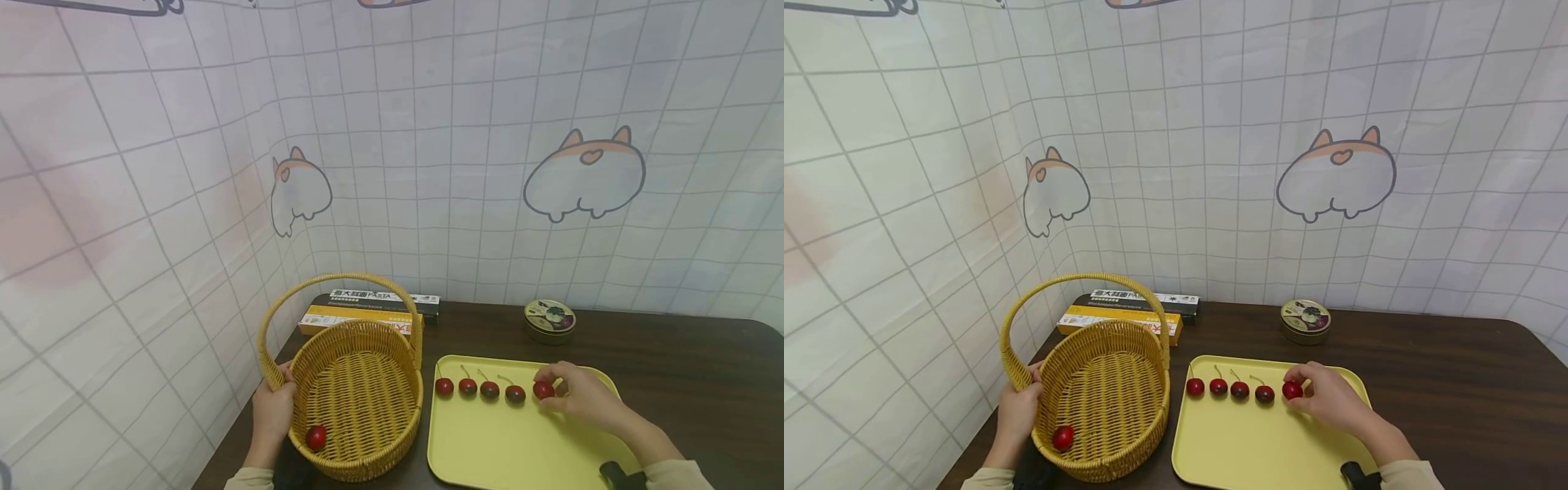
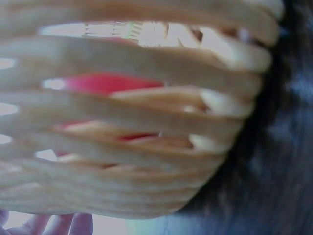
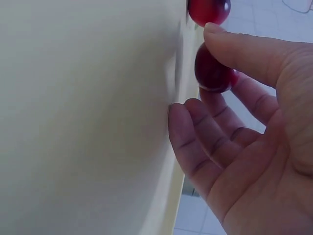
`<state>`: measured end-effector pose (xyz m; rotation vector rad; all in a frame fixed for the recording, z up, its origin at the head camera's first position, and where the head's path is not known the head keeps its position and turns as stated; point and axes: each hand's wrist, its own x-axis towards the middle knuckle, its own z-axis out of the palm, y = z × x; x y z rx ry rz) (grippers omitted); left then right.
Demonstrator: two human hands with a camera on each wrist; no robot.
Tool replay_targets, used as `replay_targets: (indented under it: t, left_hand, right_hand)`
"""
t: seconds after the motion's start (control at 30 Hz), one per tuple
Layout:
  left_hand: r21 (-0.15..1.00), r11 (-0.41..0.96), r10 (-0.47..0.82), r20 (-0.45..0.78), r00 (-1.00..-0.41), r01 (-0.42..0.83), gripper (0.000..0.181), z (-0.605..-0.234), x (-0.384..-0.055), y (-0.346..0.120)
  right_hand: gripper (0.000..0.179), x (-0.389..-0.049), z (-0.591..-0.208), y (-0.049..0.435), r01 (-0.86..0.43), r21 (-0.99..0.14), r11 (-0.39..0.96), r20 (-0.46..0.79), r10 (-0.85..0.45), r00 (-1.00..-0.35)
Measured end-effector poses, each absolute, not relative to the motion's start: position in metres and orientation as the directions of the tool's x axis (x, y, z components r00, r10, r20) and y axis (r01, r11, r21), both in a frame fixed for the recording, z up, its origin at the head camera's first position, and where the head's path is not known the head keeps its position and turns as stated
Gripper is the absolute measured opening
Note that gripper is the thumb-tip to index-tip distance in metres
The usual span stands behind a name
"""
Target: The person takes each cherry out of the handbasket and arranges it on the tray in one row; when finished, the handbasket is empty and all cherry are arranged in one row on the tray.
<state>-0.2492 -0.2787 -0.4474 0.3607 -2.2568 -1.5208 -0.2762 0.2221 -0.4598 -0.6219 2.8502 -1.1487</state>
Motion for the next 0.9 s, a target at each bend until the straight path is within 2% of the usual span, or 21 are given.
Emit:
replay_targets:
  t: [0.27, 0.47, 0.9]
  left_hand:
    - [0.925, 0.379, -0.425, 0.170, -0.889, -0.004, 0.032, -0.4473, -0.2479, -0.2796]
    - [0.927, 0.376, -0.423, 0.175, -0.889, 0.004, 0.034, -0.4476, -0.2475, -0.2789]
    - [0.926, 0.378, -0.415, 0.184, -0.891, 0.016, 0.034, -0.4487, -0.2488, -0.2799]
  right_hand:
    - [0.036, -0.2795, -0.4651, 0.2210, -0.354, -0.674, 0.649, 0.112, -0.384, -0.917]
    - [0.036, -0.2775, -0.4662, 0.2206, -0.376, -0.651, 0.660, 0.123, -0.398, -0.909]
    - [0.041, -0.2758, -0.4652, 0.2187, -0.341, -0.652, 0.677, 0.101, -0.369, -0.924]
